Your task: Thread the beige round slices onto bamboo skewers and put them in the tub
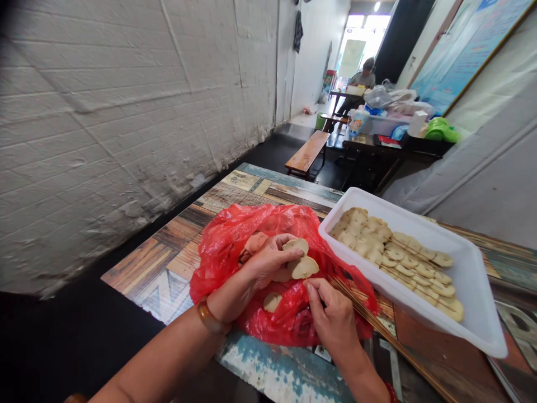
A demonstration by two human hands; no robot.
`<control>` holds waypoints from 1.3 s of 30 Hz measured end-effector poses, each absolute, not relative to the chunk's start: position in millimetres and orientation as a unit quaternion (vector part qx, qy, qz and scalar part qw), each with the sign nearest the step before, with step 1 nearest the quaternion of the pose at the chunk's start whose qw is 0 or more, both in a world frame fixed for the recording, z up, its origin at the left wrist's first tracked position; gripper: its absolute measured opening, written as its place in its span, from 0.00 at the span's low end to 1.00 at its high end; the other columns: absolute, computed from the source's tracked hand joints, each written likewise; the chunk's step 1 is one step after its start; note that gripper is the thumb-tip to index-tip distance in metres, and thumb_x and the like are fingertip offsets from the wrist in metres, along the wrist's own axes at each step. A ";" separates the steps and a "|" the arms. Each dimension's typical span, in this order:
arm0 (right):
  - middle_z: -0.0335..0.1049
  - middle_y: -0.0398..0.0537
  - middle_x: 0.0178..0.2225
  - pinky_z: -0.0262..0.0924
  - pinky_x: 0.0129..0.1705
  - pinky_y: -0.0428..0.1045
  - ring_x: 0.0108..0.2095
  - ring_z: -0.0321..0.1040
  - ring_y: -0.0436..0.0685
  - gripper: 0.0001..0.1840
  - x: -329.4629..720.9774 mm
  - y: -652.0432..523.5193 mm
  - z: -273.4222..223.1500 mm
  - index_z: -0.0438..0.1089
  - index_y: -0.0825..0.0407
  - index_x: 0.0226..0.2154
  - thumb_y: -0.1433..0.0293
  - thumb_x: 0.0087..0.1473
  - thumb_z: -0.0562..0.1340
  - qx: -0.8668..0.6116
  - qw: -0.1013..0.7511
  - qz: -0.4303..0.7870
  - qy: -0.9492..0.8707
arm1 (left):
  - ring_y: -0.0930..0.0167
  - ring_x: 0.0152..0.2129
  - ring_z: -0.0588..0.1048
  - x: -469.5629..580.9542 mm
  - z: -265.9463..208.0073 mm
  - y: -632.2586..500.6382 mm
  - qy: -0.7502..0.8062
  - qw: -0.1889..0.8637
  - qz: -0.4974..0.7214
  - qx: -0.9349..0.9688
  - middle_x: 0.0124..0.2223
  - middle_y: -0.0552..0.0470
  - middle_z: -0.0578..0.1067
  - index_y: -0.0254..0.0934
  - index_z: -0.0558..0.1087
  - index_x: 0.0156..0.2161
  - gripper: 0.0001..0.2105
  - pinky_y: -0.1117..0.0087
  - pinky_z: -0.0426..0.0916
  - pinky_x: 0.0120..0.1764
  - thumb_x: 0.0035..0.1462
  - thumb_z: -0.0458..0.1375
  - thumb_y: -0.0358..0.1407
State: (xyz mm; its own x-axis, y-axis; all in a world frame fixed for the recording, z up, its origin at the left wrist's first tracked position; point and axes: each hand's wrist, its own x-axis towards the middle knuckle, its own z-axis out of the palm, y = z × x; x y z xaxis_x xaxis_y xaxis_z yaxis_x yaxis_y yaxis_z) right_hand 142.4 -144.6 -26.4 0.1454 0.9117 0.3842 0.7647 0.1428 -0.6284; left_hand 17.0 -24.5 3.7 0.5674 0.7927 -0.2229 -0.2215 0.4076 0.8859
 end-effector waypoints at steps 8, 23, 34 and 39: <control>0.76 0.46 0.29 0.62 0.35 0.48 0.30 0.73 0.54 0.14 144.2 -144.2 -34.1 0.69 0.52 0.33 0.65 0.61 0.51 -0.646 0.368 0.083 -0.664 | 0.79 0.19 0.65 19.0 -6.3 -27.9 0.365 0.735 0.332 0.465 0.25 0.57 0.69 0.34 0.69 0.31 0.13 0.78 0.58 0.23 0.39 0.65 0.36; 0.57 0.36 0.15 0.49 0.17 0.44 0.15 0.55 0.49 0.19 140.5 -138.8 -25.2 0.68 0.54 0.33 0.55 0.57 0.54 -0.663 0.478 0.318 -0.481 | 0.70 0.27 0.72 22.5 2.7 -33.8 0.217 0.861 0.325 0.324 0.30 0.49 0.75 0.36 0.74 0.31 0.10 0.70 0.68 0.35 0.44 0.65 0.40; 0.58 0.36 0.15 0.55 0.22 0.45 0.17 0.59 0.50 0.18 137.9 -139.6 -26.5 0.70 0.53 0.31 0.58 0.59 0.53 -0.669 0.428 0.270 -0.544 | 0.72 0.26 0.72 27.7 -4.9 -27.3 0.300 0.800 0.419 0.306 0.30 0.50 0.75 0.32 0.72 0.33 0.15 0.71 0.67 0.35 0.39 0.67 0.36; 0.60 0.37 0.15 0.56 0.24 0.46 0.18 0.60 0.51 0.18 137.7 -141.0 -28.5 0.70 0.52 0.30 0.58 0.59 0.52 -0.682 0.423 0.213 -0.557 | 0.74 0.24 0.72 24.8 -0.7 -29.8 0.254 0.846 0.381 0.274 0.27 0.51 0.73 0.33 0.70 0.30 0.12 0.73 0.67 0.32 0.42 0.66 0.36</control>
